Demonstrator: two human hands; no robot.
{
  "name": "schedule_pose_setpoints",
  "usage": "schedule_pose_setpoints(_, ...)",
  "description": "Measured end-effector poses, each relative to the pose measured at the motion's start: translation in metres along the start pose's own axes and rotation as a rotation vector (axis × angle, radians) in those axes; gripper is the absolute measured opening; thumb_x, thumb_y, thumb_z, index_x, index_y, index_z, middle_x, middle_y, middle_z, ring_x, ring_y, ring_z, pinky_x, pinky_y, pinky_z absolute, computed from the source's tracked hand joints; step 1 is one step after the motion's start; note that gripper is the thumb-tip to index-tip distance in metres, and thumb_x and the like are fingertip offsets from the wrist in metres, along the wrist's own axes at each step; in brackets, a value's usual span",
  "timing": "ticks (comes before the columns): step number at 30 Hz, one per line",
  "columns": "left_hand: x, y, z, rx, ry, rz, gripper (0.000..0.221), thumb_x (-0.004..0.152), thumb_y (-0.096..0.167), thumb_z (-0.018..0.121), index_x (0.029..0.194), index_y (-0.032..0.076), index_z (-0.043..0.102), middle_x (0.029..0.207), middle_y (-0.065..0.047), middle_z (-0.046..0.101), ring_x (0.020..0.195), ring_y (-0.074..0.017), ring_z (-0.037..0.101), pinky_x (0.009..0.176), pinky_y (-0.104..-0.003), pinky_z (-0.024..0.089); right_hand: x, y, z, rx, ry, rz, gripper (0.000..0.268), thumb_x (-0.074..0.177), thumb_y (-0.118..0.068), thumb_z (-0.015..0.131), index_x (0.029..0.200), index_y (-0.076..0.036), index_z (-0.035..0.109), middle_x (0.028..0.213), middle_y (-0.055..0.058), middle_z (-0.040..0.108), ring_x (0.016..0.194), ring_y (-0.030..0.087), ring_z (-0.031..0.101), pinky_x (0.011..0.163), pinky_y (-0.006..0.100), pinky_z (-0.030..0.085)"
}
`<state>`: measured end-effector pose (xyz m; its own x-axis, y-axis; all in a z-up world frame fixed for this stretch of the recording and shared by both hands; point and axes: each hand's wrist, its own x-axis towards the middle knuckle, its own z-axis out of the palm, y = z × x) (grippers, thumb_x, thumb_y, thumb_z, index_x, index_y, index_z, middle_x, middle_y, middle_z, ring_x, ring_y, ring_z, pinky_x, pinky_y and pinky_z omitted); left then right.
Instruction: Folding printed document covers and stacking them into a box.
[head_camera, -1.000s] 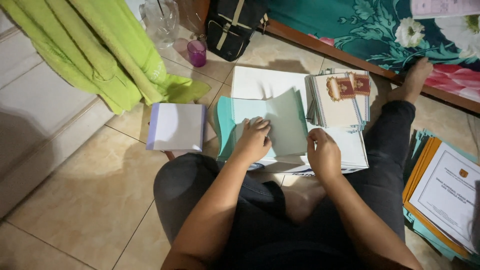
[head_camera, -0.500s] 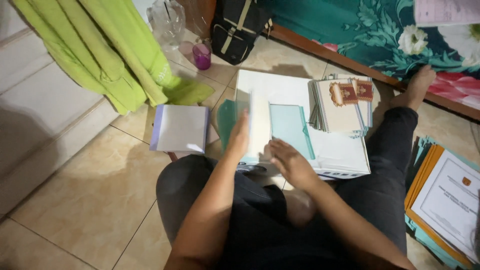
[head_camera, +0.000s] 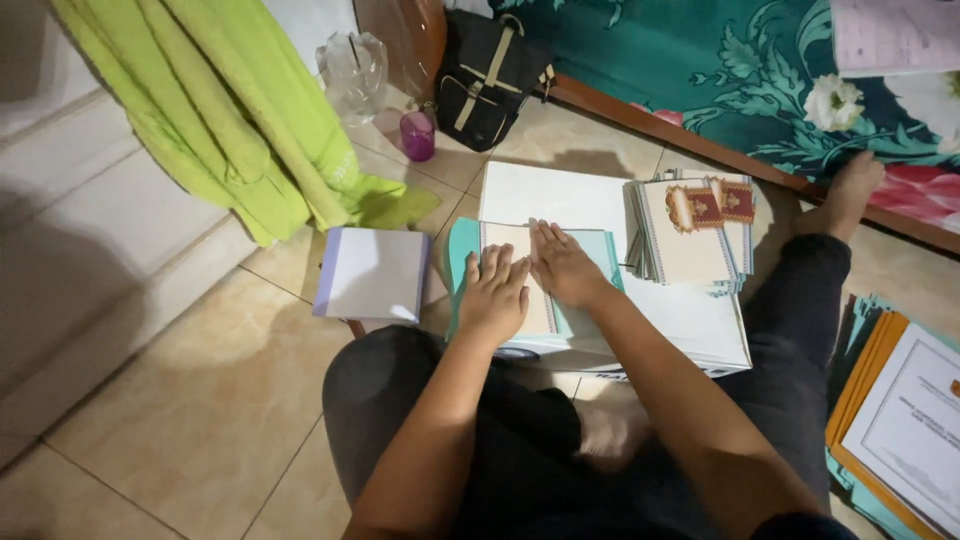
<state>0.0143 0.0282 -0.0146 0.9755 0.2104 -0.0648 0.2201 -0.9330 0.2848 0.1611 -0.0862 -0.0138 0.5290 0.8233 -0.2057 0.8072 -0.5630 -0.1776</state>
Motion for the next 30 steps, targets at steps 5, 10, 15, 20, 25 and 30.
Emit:
schedule_pose_setpoints(5, 0.006, -0.001, 0.003, -0.016, -0.039, -0.009, 0.053, 0.107, 0.031, 0.029, 0.158, 0.019, 0.036, 0.169, -0.013, 0.022, 0.157, -0.0327, 0.012, 0.125, -0.057, -0.002, -0.049, -0.031, -0.001, -0.066, -0.058, 0.018, 0.066, 0.11, -0.04, 0.017, 0.164, -0.002, 0.014, 0.171, 0.02, 0.012, 0.159, 0.032, 0.01, 0.129, 0.043, 0.009)
schedule_pose_setpoints(10, -0.002, 0.011, -0.01, 0.035, -0.087, -0.053, 0.055, 0.107, 0.035, 0.031, 0.16, 0.02, 0.031, 0.171, -0.012, 0.016, 0.158, -0.0319, 0.006, 0.124, -0.059, -0.007, -0.134, -0.062, 0.001, -0.033, 0.026, -0.059, 0.061, 0.105, -0.02, 0.034, 0.162, -0.002, 0.021, 0.168, 0.021, 0.022, 0.155, 0.033, 0.022, 0.125, 0.045, 0.019)
schedule_pose_setpoints(15, -0.029, 0.034, -0.033, -0.136, -0.054, 0.258, 0.076, 0.078, 0.058, 0.072, 0.14, 0.014, 0.063, 0.168, -0.015, 0.031, 0.157, -0.0433, 0.013, 0.123, -0.068, 0.001, -0.129, 0.0, 0.018, 0.41, 0.264, 0.173, 0.048, 0.107, -0.02, 0.039, 0.15, -0.001, 0.047, 0.152, 0.025, 0.048, 0.142, 0.041, 0.045, 0.117, 0.051, 0.037)
schedule_pose_setpoints(20, -0.011, 0.012, 0.009, -0.206, -0.083, 0.285, 0.061, 0.082, 0.04, 0.08, 0.136, 0.018, 0.061, 0.152, -0.013, 0.052, 0.148, -0.0349, 0.037, 0.117, -0.071, 0.015, -0.121, 0.014, 0.03, 0.383, 0.253, 0.176, 0.053, 0.11, -0.032, 0.033, 0.148, 0.001, 0.05, 0.161, 0.023, 0.038, 0.151, 0.038, 0.032, 0.122, 0.047, 0.031)
schedule_pose_setpoints(25, -0.016, 0.013, 0.0, -0.59, -0.007, 0.184, 0.037, 0.097, 0.024, 0.062, 0.13, 0.008, 0.068, 0.133, -0.016, 0.068, 0.126, -0.0374, 0.062, 0.104, -0.053, 0.049, -0.12, 0.007, 0.017, 0.499, 0.296, 0.197, 0.064, 0.111, -0.049, 0.028, 0.141, -0.001, 0.059, 0.156, 0.025, 0.043, 0.144, 0.044, 0.04, 0.117, 0.055, 0.037)
schedule_pose_setpoints(30, -0.003, 0.048, 0.048, -0.597, 0.303, 0.348, 0.028, 0.097, 0.025, 0.064, 0.12, 0.011, 0.073, 0.122, -0.01, 0.073, 0.111, -0.0317, 0.071, 0.09, -0.041, 0.06, -0.118, -0.038, -0.034, 1.142, 0.287, 0.56, 0.074, 0.103, -0.052, 0.051, 0.153, 0.001, 0.042, 0.146, 0.035, 0.048, 0.141, 0.049, 0.041, 0.109, 0.068, 0.034)
